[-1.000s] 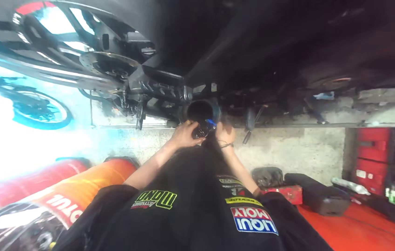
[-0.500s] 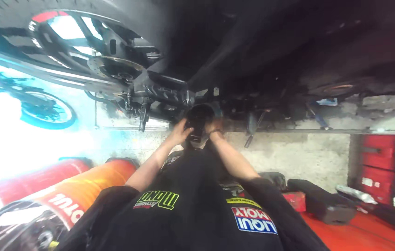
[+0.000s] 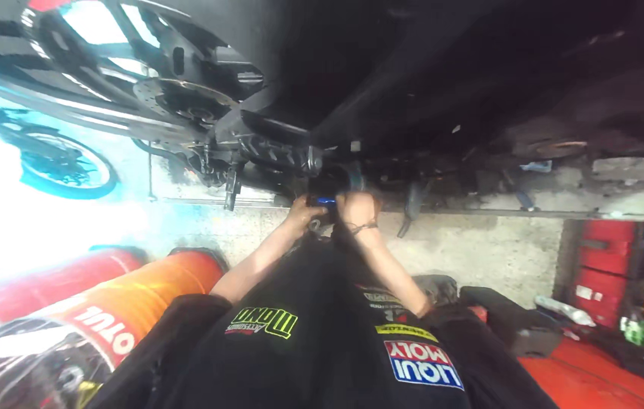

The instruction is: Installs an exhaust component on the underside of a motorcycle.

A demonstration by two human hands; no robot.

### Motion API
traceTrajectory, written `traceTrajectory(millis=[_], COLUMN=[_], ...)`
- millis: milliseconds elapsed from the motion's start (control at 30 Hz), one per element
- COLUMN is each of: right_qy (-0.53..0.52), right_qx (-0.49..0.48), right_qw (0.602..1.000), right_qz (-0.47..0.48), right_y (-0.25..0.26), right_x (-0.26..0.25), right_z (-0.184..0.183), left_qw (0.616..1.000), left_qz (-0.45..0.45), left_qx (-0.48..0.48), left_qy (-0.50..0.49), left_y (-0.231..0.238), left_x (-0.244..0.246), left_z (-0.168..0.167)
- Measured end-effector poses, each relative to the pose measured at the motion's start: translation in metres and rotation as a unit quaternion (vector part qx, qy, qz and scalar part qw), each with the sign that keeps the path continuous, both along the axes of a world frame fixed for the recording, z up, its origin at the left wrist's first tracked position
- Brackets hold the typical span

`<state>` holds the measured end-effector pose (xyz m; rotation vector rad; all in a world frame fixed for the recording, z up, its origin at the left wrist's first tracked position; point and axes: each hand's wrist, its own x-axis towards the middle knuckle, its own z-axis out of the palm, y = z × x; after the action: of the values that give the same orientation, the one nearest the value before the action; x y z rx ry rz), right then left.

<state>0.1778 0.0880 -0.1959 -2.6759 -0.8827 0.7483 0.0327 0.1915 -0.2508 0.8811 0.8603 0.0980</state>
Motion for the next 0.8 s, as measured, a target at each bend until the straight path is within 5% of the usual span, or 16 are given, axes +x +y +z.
traceTrajectory(millis=[200,533,700,800], right_qy=[-0.037,-0.109,-0.123,-0.151], right_qx=[0.019,-0.005,0.033,0.036], right_qw=[0.999,0.992,0.990,0.987], right_qz=[-0.034,-0.061,-0.059,-0.032], right_y=[0.002,-0.019,-0.023,-0.026], right_x=[-0.008,-0.012,-0.012,-0.007], right_z=[0.001,0.001,0.004,0.001], left_qw=[0.997,0.993,0.983,0.966], left_qz=[-0.058,-0.077,0.011,0.149], left_qx=[0.036,-0.079,-0.129,-0.143], left_qy=[-0.019,-0.037,-0.129,-0.155], left_y=[0.002,-0.007,-0.007,-0.006], left_x=[0.008,0.004,-0.005,0.004], left_z=[0.017,0.037,0.022,0.035])
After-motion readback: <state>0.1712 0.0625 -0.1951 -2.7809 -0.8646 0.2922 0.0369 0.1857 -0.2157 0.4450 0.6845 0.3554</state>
